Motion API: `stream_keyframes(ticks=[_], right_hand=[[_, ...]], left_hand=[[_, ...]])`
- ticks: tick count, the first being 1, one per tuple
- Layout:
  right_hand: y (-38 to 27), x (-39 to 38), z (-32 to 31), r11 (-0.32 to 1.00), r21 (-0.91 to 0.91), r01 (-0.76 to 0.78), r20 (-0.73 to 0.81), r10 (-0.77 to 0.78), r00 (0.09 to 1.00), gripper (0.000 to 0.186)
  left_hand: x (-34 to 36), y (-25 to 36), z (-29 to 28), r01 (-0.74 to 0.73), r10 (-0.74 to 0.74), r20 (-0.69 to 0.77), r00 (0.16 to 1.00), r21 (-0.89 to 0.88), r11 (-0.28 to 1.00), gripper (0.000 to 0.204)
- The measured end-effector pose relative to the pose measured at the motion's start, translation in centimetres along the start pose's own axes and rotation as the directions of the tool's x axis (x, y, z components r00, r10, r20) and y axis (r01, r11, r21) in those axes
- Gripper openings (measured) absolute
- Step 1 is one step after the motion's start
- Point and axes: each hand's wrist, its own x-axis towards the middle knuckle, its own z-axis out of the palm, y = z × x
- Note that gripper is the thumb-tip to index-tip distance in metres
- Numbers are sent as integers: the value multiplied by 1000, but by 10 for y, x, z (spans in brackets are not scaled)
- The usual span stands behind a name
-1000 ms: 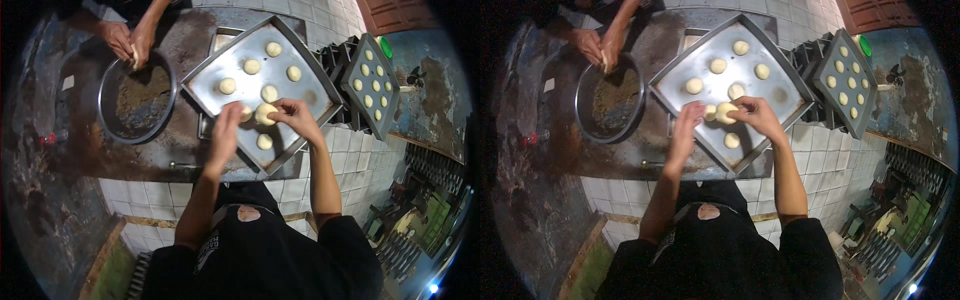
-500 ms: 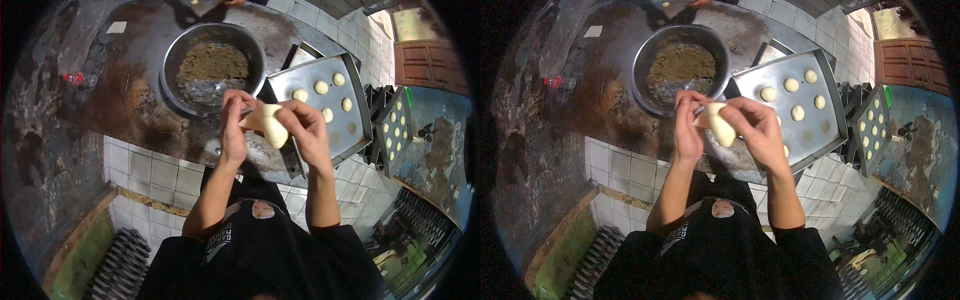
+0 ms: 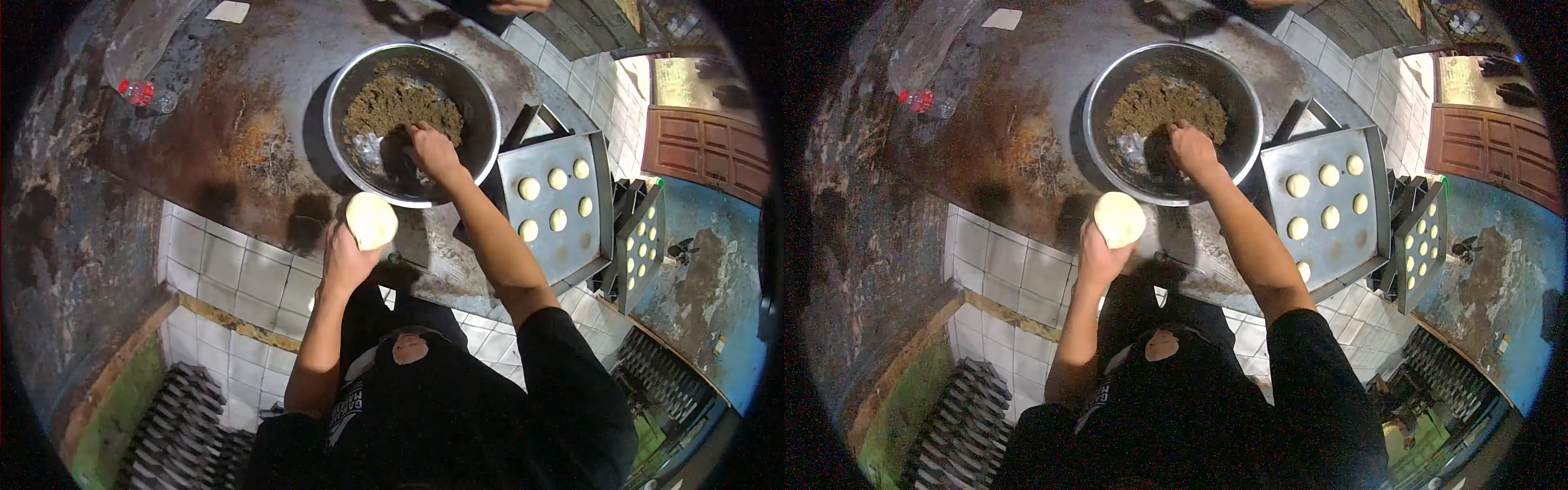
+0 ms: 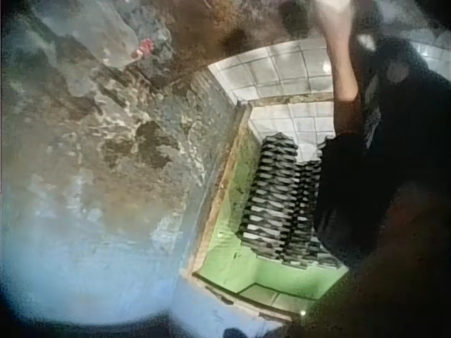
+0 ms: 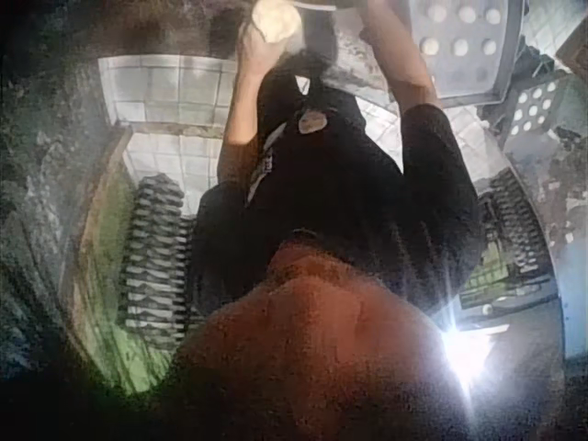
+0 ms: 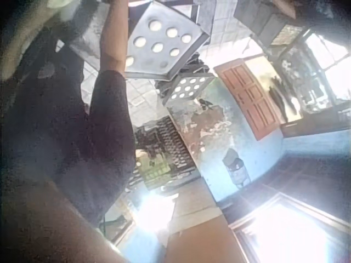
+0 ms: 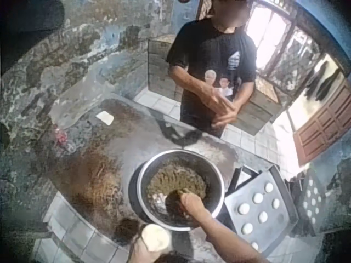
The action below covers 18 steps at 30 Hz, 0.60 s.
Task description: The person prepares filled dough balls by taking a portion of dough, flattening it, adding a scoop of filling from a bowl, sealing the dough around the filling, and placing the finished balls onto a metal tray.
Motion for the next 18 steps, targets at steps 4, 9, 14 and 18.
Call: stream_keyframes(ticks=[4, 9, 14, 18], right_hand=[[-12, 9, 33, 987, -148, -62, 42, 69, 997, 39], [-30, 23, 26, 983, -181, -42, 115, 63, 991, 32], [34, 10, 42, 996, -80, -33, 170, 46, 984, 26], [-58, -4, -48, 908, 416, -48, 342, -107, 933, 25]], left_hand=[[16, -20, 4, 73, -88, -68, 994, -196, 978, 58], [16, -27, 6, 172, -215, -61, 975, -407, 897, 65], [28, -18, 3, 170, -171, 38, 985, -447, 878, 62], [25, -35, -15, 290, -307, -11, 952, -299, 909, 47]])
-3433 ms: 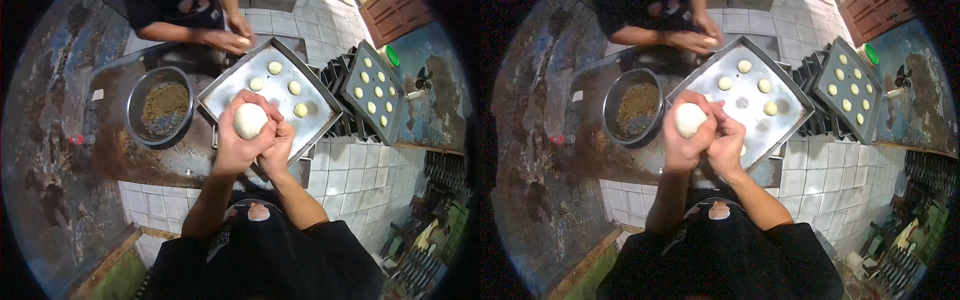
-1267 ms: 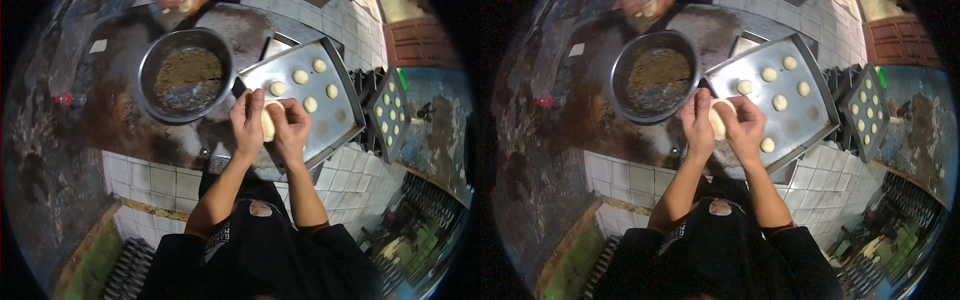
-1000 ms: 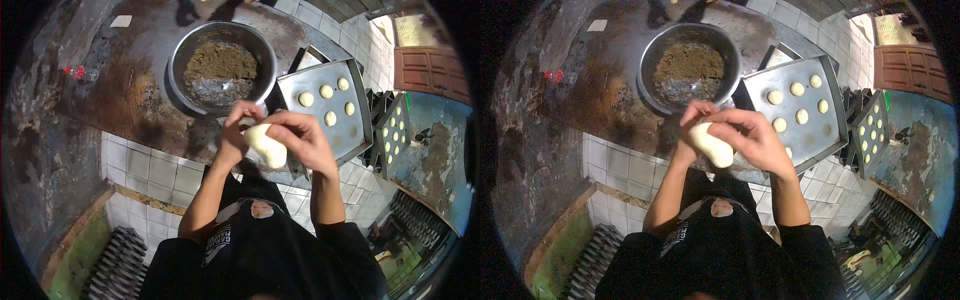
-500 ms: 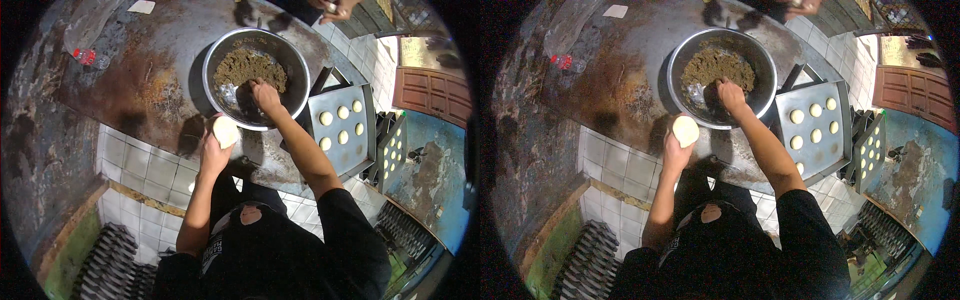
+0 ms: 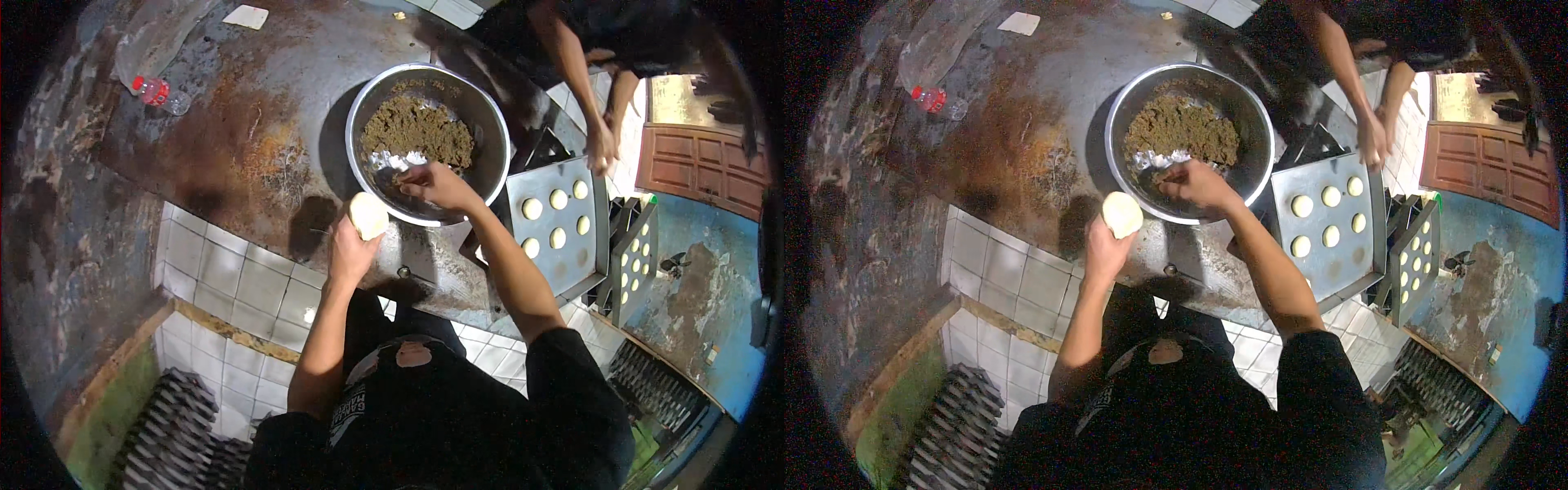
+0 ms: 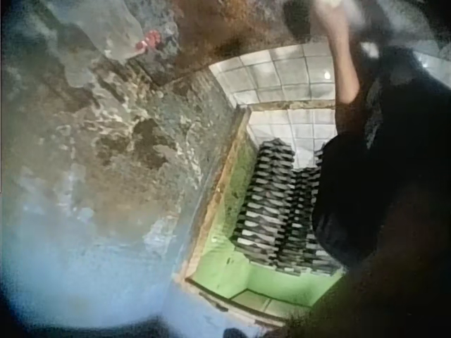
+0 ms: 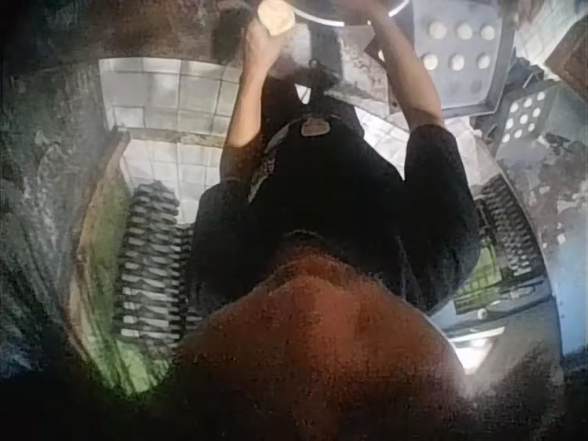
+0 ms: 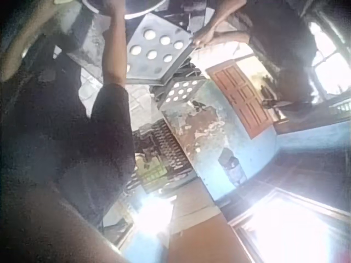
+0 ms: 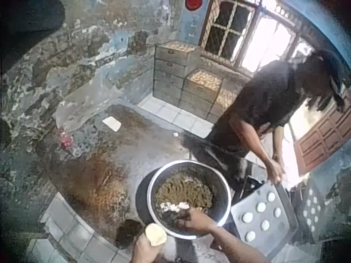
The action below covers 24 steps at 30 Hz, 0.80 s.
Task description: The person prepares filled dough balls by taking a portion of dough, flattening it, adding a scoop of filling from a bowl, sealing the dough around the filling, and placing the finished balls onto a metal tray.
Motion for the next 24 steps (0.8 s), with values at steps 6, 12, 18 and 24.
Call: stream_keyframes(ticks=[6, 12, 18, 24], right_hand=[[-131, -72, -46, 955, 142, 261, -259, -219, 941, 17], [-160, -95, -72, 975, 217, 37, -392, 53, 918, 48], [-184, -135, -98, 920, -144, 365, -179, -387, 904, 92], [-168, -162, -112, 932, 73, 356, -191, -338, 922, 44]], left_hand=[[26, 27, 1, -128, 125, 32, 992, 96, 987, 40], [17, 64, -1, -192, 227, 162, 960, -208, 959, 37], [3, 98, -12, -181, 257, 377, 890, -225, 957, 37], [-9, 128, -16, -97, 191, 553, 811, -195, 976, 67]])
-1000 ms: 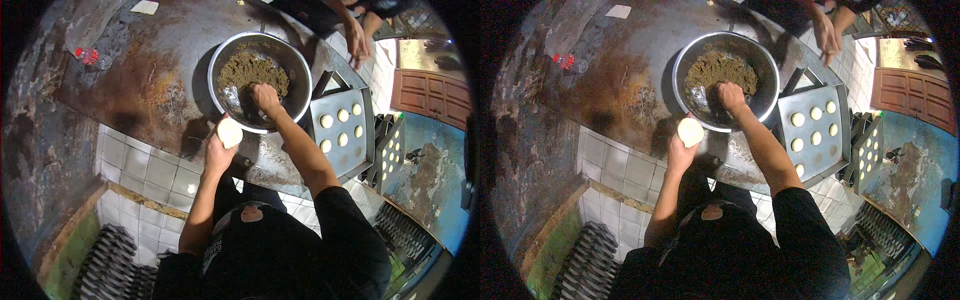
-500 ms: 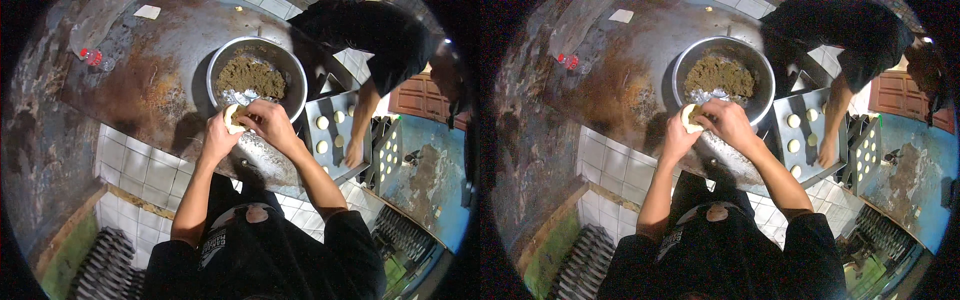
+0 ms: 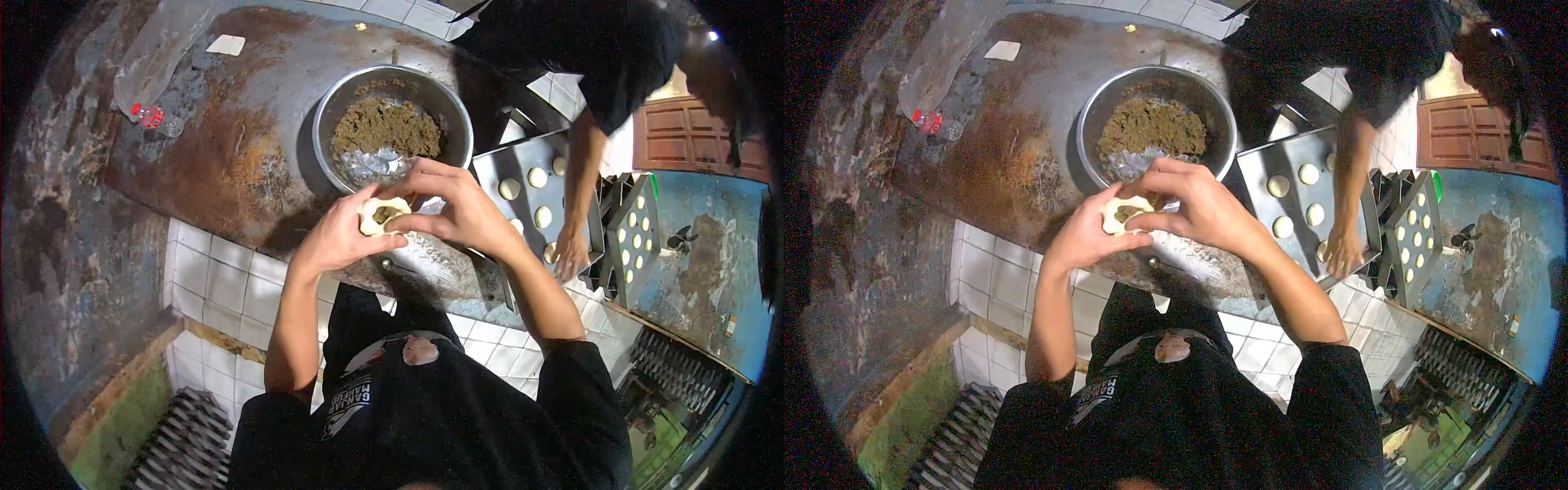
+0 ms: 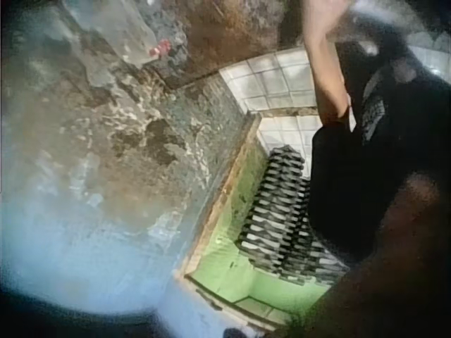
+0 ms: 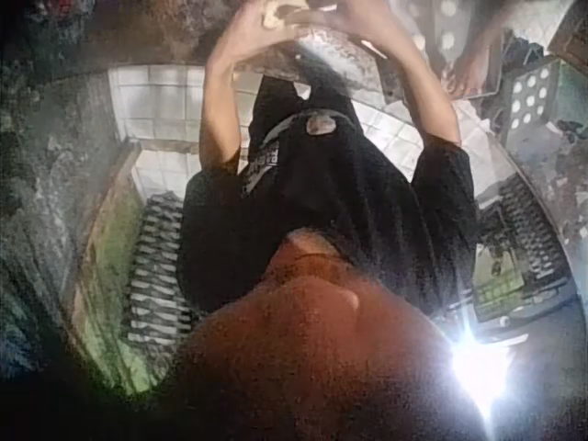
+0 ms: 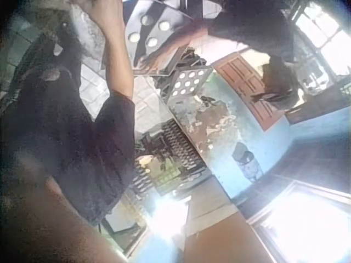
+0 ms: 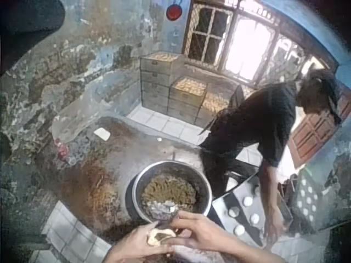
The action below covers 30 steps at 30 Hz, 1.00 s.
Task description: The person prepares filled dough balls by taking a portion of dough, flattening it, adding a scoop of filling from a bowl, sealing the dough around the filling, and placing the finished balls onto a metal tray.
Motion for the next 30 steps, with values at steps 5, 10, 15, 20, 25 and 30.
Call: stream_keyframes(ticks=[5, 10, 15, 20, 25, 30], right_hand=[[-6, -34, -7, 964, 233, -125, -142, 161, 977, 32], [-28, -68, -28, 999, -16, -38, -223, 34, 974, 67], [-11, -96, -53, 979, -163, 122, -199, -154, 968, 60], [11, -159, -83, 992, 127, -12, -349, 56, 936, 31], [7, -209, -102, 971, 221, -95, -366, 173, 914, 32], [11, -260, -123, 992, 121, 31, -362, 15, 932, 50]], left_hand=[[-2, 17, 40, -129, 85, -119, 989, -444, 887, 41], [1, 31, 88, -84, -2, -203, 979, -415, 906, 20], [12, 55, 121, 103, -167, -43, 985, -631, 769, 32], [25, 76, 167, 107, -62, 89, 994, -738, 666, 46], [34, 102, 230, -107, 63, -131, 989, -360, 927, 37], [38, 121, 276, -131, 105, -96, 990, -334, 933, 34]])
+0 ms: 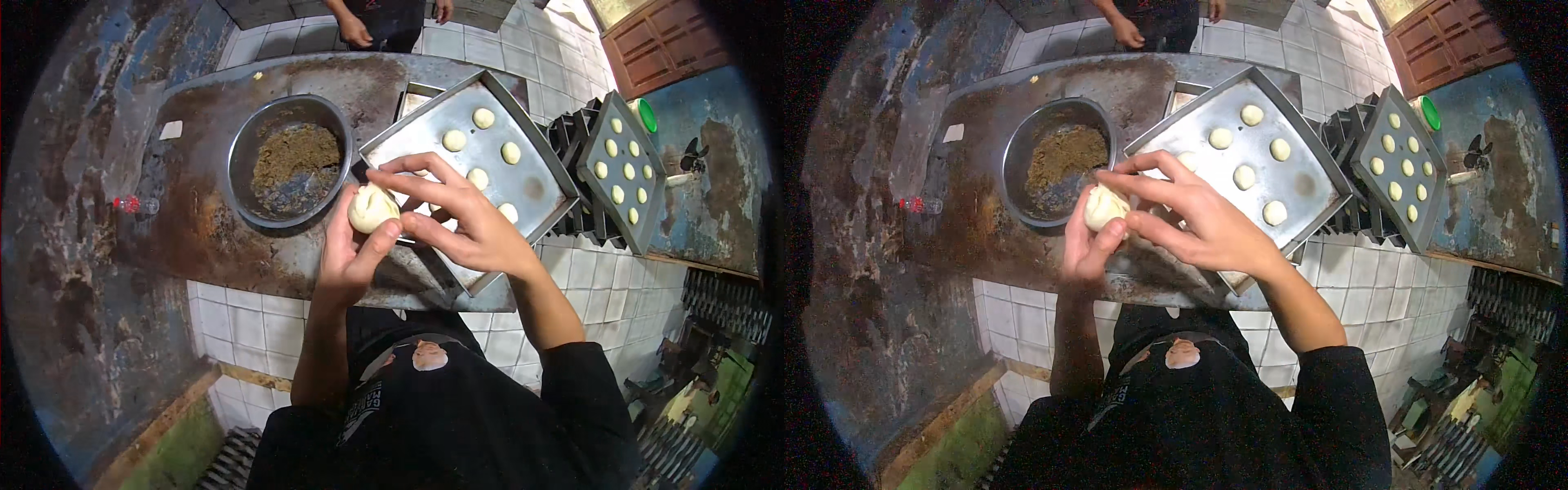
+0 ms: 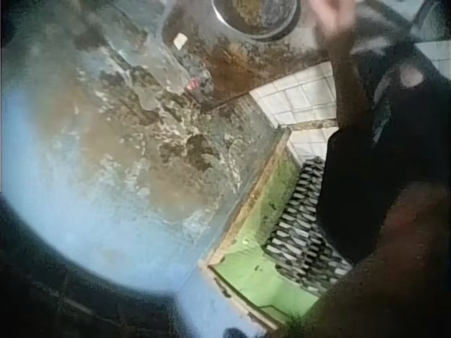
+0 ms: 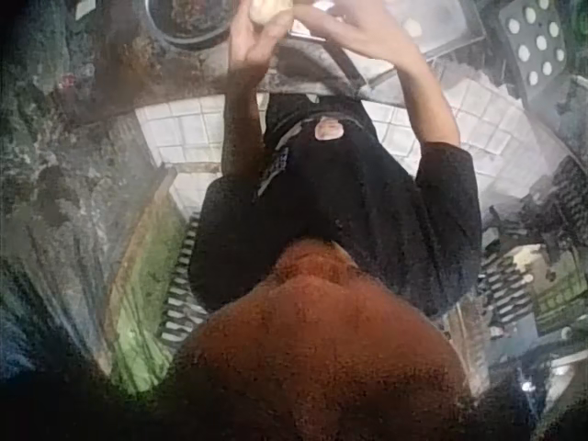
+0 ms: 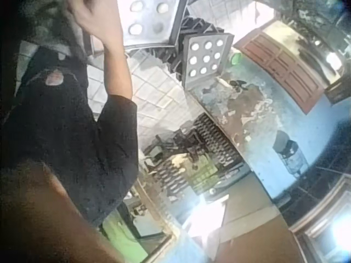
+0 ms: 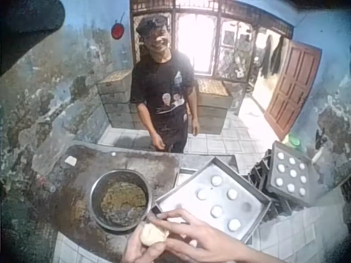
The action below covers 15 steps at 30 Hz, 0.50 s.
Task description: The person prepares filled dough balls by taking a portion of dough, flattening it, adding a scoop of filling from a bowl, sealing the dough around the filling, and placing the finished balls onto a metal tray.
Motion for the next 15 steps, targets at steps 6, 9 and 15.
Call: stream_keyframes(ticks=[6, 9, 15], right_hand=[[8, -24, -16, 961, -178, 211, -104, -232, 967, 65], [25, -34, -15, 983, -88, 159, -194, -173, 965, 50], [38, -55, -10, 537, 843, -45, -198, 385, 901, 30]], left_hand=[[6, 3, 47, 221, -232, -36, 972, -186, 957, 29], [7, 11, 44, 333, -322, 85, 943, -270, 903, 37], [20, 21, 81, -18, 35, -137, 990, 118, 993, 47]])
